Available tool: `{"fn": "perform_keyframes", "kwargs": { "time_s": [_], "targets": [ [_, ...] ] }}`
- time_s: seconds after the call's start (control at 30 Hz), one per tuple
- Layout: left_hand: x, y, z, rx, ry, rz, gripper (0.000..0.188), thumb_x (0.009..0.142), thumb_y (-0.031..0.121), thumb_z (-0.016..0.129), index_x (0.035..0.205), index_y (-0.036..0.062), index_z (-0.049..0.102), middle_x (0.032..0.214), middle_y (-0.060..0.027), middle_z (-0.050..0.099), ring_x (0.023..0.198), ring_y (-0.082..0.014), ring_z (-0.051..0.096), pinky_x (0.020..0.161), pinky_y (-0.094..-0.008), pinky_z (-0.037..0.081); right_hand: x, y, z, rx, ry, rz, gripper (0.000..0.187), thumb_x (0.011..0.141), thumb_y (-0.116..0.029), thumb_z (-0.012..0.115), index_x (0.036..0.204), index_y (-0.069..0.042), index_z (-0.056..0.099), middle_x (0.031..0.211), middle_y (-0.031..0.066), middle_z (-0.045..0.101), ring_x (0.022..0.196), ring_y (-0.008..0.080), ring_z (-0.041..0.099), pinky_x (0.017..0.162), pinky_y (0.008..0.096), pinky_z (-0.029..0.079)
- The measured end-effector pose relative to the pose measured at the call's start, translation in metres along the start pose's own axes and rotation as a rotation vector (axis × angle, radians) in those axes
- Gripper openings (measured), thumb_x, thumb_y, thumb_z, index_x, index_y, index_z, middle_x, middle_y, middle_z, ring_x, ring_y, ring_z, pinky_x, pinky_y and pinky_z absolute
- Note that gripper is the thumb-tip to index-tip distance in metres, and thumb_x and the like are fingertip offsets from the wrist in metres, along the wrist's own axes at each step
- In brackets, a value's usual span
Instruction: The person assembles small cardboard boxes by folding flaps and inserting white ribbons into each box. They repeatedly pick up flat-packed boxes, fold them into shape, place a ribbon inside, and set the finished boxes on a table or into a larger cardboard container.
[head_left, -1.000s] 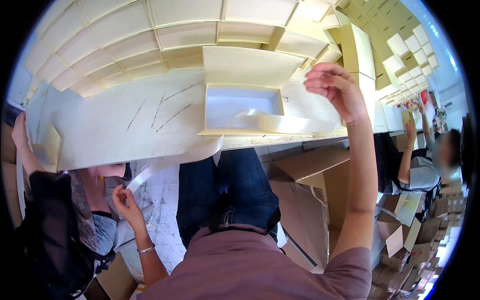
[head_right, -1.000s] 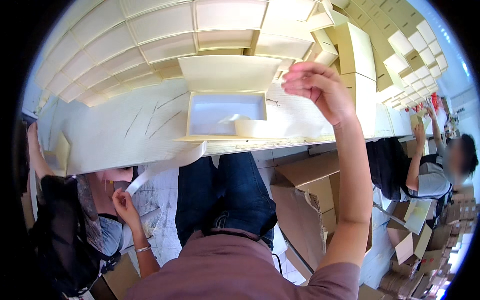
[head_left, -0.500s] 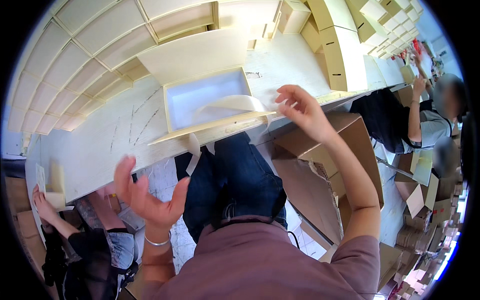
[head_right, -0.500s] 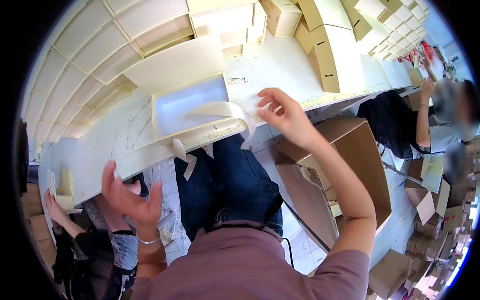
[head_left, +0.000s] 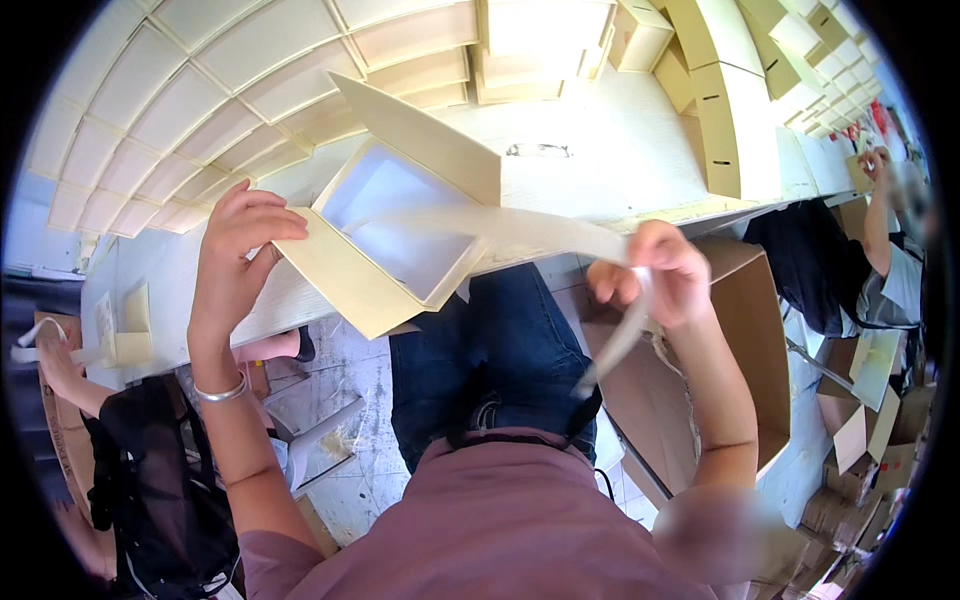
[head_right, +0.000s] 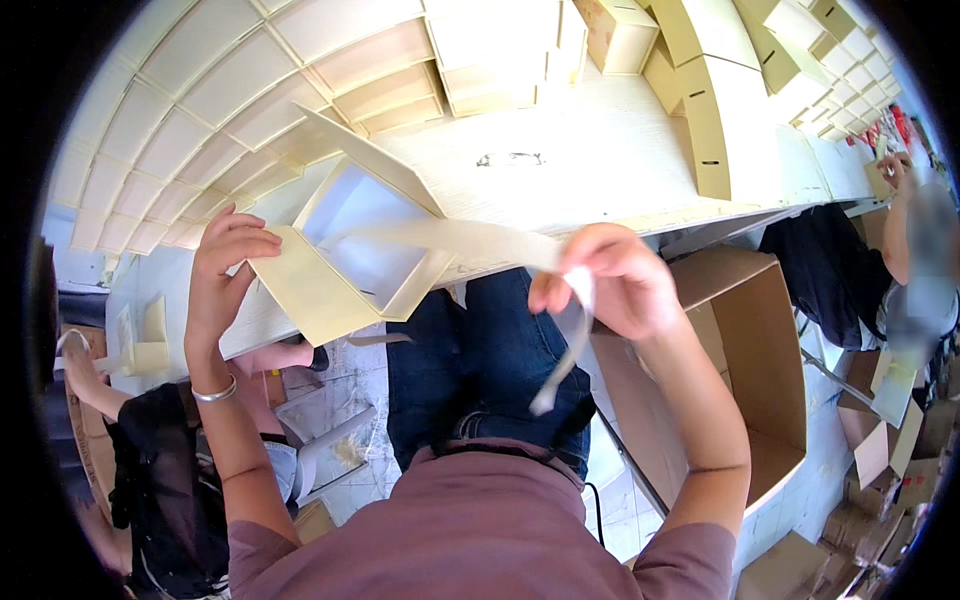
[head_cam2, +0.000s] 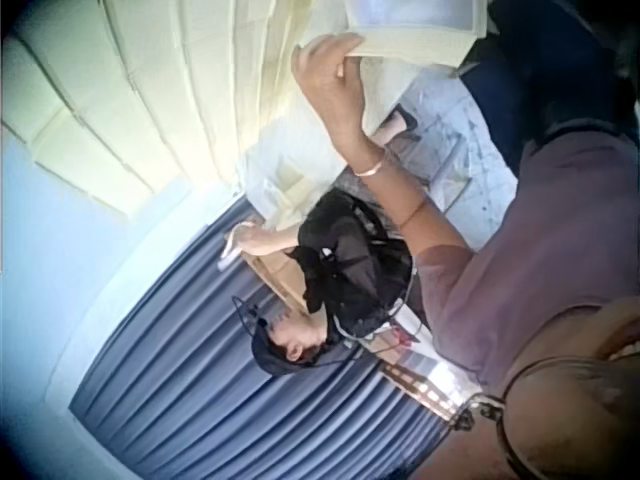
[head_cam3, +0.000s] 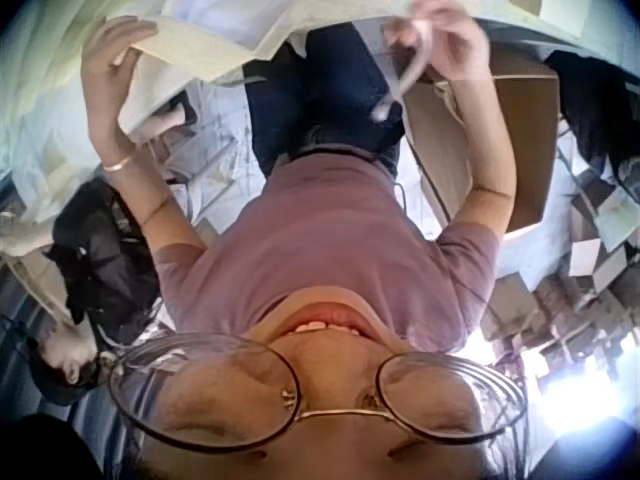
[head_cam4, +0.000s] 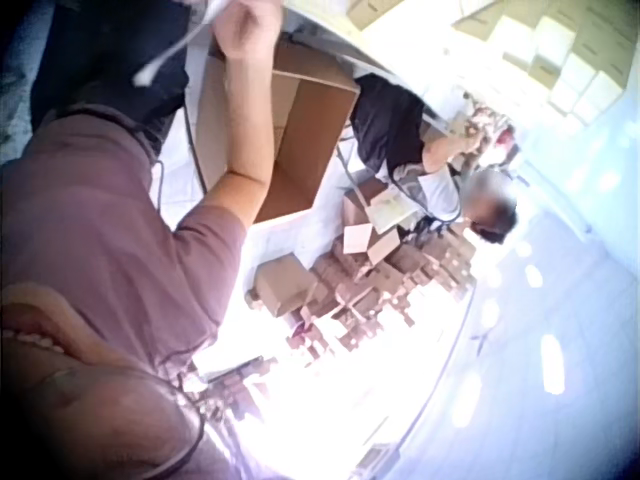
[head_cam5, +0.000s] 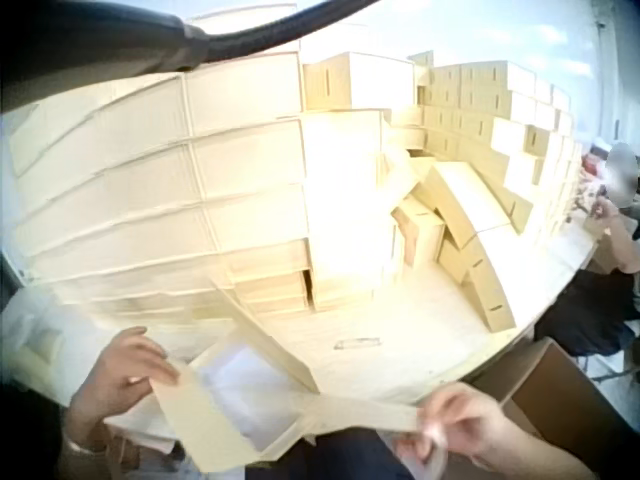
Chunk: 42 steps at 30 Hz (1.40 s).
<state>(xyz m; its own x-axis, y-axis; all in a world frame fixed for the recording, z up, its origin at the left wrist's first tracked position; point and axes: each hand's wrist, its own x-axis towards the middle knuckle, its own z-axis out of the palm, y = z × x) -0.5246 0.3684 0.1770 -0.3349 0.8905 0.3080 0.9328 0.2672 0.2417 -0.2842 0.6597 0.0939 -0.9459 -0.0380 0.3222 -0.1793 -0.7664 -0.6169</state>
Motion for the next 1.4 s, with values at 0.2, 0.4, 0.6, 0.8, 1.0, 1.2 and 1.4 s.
{"fn": "perform_keyframes", "kwargs": {
  "time_s": [0.2, 0.4, 0.6, 0.8, 1.0, 1.2, 1.4],
  "targets": [
    [-0.007, -0.011, -0.005, -0.056, -0.021, -0.006, 0.024, 0.06, -0.008, 0.06, 0.075, 0.0099, 0.065, 0.09, -0.0013, 0.062, 0.101, -0.0255, 0.052, 0.1, -0.0468, 0.029, 0.018, -0.024, 0.042, -0.657, 0.354, -0.365, 0.028, 0.078, -0.011, 0.062, 0.103, -0.002, 0.058, 0.1, 0.0156, 0.06, 0.104, 0.0306, 0.053, 0.092, 0.0403, 0.04],
    [-0.02, -0.021, -0.01, -0.085, -0.005, -0.023, 0.024, 0.057, -0.008, 0.06, 0.073, 0.0099, 0.065, 0.091, -0.0023, 0.061, 0.104, -0.0269, 0.05, 0.101, -0.0476, 0.027, 0.027, -0.055, 0.039, -0.588, 0.372, -0.565, 0.024, 0.088, -0.023, 0.05, 0.098, -0.001, 0.056, 0.109, 0.018, 0.052, 0.104, 0.0299, 0.049, 0.092, 0.0412, 0.037],
    [-0.02, -0.026, -0.011, -0.128, -0.015, -0.034, 0.026, 0.057, -0.009, 0.059, 0.073, 0.0104, 0.065, 0.09, -0.0022, 0.061, 0.103, -0.0267, 0.05, 0.102, -0.0481, 0.024, 0.039, -0.06, 0.044, -0.073, 0.329, -0.564, 0.02, 0.091, -0.013, 0.042, 0.106, 0.0, 0.045, 0.087, 0.015, 0.059, 0.088, 0.0293, 0.058, 0.097, 0.0473, 0.035],
    [-0.022, -0.043, -0.023, -0.26, -0.188, -0.074, 0.027, 0.059, -0.007, 0.061, 0.078, 0.011, 0.066, 0.098, -0.003, 0.06, 0.109, -0.0271, 0.047, 0.104, -0.047, 0.02, 0.04, -0.077, 0.057, -0.419, 0.37, -0.536, 0.026, 0.093, -0.023, 0.042, 0.096, 0.0, 0.053, 0.052, 0.0038, 0.047, 0.047, 0.0122, 0.045, 0.064, 0.0327, 0.049],
    [-0.031, -0.02, -0.016, -0.268, 0.176, -0.191, 0.051, 0.06, -0.003, 0.06, 0.109, 0.0117, 0.057, 0.127, -0.0096, 0.043, 0.124, -0.0308, 0.032, 0.104, -0.0489, 0.016, 0.055, -0.042, 0.09, -0.96, 0.258, -0.101, 0.031, 0.092, -0.022, 0.045, 0.101, 0.004, 0.058, 0.064, 0.0088, 0.06, 0.043, 0.0096, 0.049, 0.054, 0.0273, 0.049],
    [-0.05, 0.053, 0.005, 0.098, 0.248, -0.078, 0.042, 0.06, -0.002, 0.056, 0.098, 0.0144, 0.061, 0.121, -0.0069, 0.049, 0.121, -0.0289, 0.037, 0.104, -0.0556, 0.012, 0.101, -0.006, 0.111, -1.026, 0.093, 0.272, 0.018, 0.081, 0.006, 0.045, 0.094, 0.005, 0.058, 0.084, 0.0101, 0.061, 0.07, 0.0139, 0.058, 0.064, 0.0253, 0.047],
    [-0.075, 0.045, 0.025, -0.034, 0.296, -0.082, 0.013, 0.057, -0.002, 0.061, 0.058, 0.0098, 0.055, 0.076, 0.0021, 0.059, 0.094, -0.0242, 0.054, 0.1, -0.0537, 0.023, 0.14, 0.058, 0.115, -1.391, -0.207, 0.269, 0.011, 0.075, -0.004, 0.054, 0.083, 0.002, 0.059, 0.07, 0.0151, 0.06, 0.065, 0.0253, 0.06, 0.056, 0.0354, 0.046]
  ]
}}
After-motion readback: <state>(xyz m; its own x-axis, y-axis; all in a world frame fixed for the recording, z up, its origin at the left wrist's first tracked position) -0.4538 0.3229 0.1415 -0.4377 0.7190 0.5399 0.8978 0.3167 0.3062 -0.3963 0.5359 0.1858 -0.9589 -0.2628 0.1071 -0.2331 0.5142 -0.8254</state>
